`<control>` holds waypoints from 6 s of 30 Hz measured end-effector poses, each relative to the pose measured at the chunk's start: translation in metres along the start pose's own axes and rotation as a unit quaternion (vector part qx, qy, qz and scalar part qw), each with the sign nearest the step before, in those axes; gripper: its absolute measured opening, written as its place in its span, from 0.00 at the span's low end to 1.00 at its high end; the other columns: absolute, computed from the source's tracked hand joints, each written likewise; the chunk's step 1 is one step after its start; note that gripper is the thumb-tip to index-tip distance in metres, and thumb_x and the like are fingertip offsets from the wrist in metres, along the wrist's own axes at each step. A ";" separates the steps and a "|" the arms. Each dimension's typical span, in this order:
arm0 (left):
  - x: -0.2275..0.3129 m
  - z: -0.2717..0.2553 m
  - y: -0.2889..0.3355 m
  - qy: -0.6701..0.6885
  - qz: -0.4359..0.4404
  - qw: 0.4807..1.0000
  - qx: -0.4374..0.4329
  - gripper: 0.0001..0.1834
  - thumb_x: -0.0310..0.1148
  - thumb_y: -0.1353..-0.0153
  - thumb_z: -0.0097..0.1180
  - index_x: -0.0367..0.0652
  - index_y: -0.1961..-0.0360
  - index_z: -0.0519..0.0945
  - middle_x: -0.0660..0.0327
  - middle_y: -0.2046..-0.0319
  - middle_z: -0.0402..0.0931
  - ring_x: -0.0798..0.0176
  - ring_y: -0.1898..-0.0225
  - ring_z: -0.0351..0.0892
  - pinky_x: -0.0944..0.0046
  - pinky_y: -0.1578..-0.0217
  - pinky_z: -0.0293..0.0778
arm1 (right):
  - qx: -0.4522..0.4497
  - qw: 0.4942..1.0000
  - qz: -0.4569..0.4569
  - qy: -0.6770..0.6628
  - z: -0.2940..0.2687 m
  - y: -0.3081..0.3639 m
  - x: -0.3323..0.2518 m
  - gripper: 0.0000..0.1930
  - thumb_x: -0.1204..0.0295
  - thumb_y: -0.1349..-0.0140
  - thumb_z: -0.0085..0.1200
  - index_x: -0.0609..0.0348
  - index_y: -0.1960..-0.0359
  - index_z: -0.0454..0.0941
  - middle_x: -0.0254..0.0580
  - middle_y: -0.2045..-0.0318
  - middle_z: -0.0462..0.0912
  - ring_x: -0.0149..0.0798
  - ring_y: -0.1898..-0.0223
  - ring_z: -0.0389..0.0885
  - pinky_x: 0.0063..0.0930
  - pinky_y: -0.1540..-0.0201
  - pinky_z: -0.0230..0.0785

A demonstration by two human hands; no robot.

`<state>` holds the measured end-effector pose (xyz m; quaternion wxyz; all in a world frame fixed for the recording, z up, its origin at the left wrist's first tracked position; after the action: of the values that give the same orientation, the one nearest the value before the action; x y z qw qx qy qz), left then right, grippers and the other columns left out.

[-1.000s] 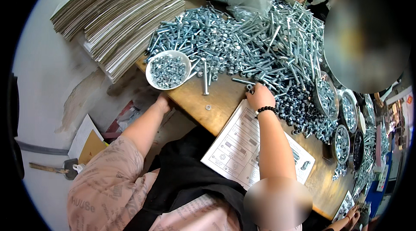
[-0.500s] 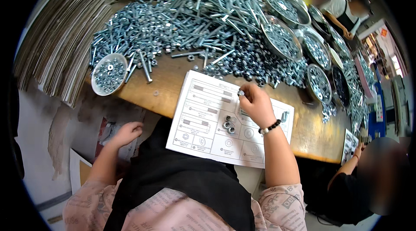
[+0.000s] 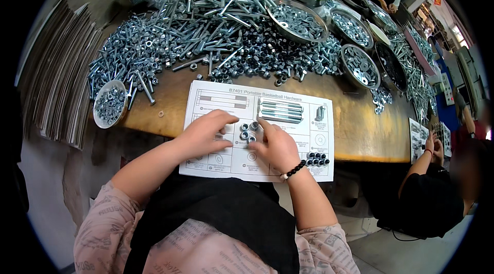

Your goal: The person sorts metal fasteners, including bolts, nuts, and washers, from a large pile on a table. They place the sorted items onto a printed instruction sheet that has designated areas for each type of hardware. The person repeatedly picks up fasteners and arranges them on the sheet.

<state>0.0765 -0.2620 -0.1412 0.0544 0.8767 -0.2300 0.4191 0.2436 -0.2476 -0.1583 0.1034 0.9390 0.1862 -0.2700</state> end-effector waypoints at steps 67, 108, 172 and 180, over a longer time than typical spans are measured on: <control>-0.188 -0.275 0.114 -0.667 -0.011 0.739 -0.099 0.03 0.31 0.52 0.48 0.48 0.77 0.74 0.64 0.75 0.70 0.61 0.69 0.74 0.61 0.64 0.67 | -0.016 0.967 -0.051 -0.249 -0.003 -0.010 -0.021 0.12 0.75 0.49 0.56 0.61 0.61 0.76 0.37 0.75 0.74 0.31 0.73 0.72 0.22 0.69 0.66; -0.044 -0.040 0.034 -0.180 -0.084 0.979 -0.042 0.13 0.31 0.50 0.55 0.45 0.60 0.77 0.60 0.63 0.74 0.55 0.59 0.74 0.59 0.60 0.71 | 0.044 0.973 -0.212 0.075 0.022 0.006 -0.061 0.12 0.70 0.60 0.61 0.55 0.71 0.75 0.38 0.72 0.73 0.42 0.66 0.72 0.32 0.64 0.67; -0.016 -0.012 0.071 -0.126 -0.076 0.987 -0.061 0.15 0.36 0.56 0.63 0.45 0.66 0.77 0.60 0.72 0.73 0.57 0.68 0.75 0.60 0.67 0.70 | 0.189 0.973 -0.058 -0.119 -0.071 0.035 0.022 0.10 0.78 0.50 0.56 0.61 0.64 0.76 0.38 0.71 0.74 0.30 0.77 0.69 0.21 0.73 0.64; -0.062 -0.064 0.044 -0.063 -0.098 0.963 0.244 0.08 0.26 0.53 0.59 0.36 0.70 0.76 0.60 0.78 0.68 0.65 0.80 0.68 0.68 0.77 0.66 | 0.244 0.967 -0.035 -0.067 -0.114 0.014 0.049 0.06 0.76 0.49 0.55 0.60 0.68 0.78 0.39 0.75 0.73 0.35 0.74 0.73 0.24 0.71 0.65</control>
<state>-0.0222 -0.2607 -0.1512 -0.1349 0.9064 -0.0363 0.3987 0.3411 -0.2126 -0.0888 -0.1266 0.9083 0.1401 -0.3732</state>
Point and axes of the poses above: each hand's wrist, its own y-axis away from the middle knuckle, its own z-axis out of the palm, x = y × z, the point moved 6 cm from there along -y, towards the middle knuckle
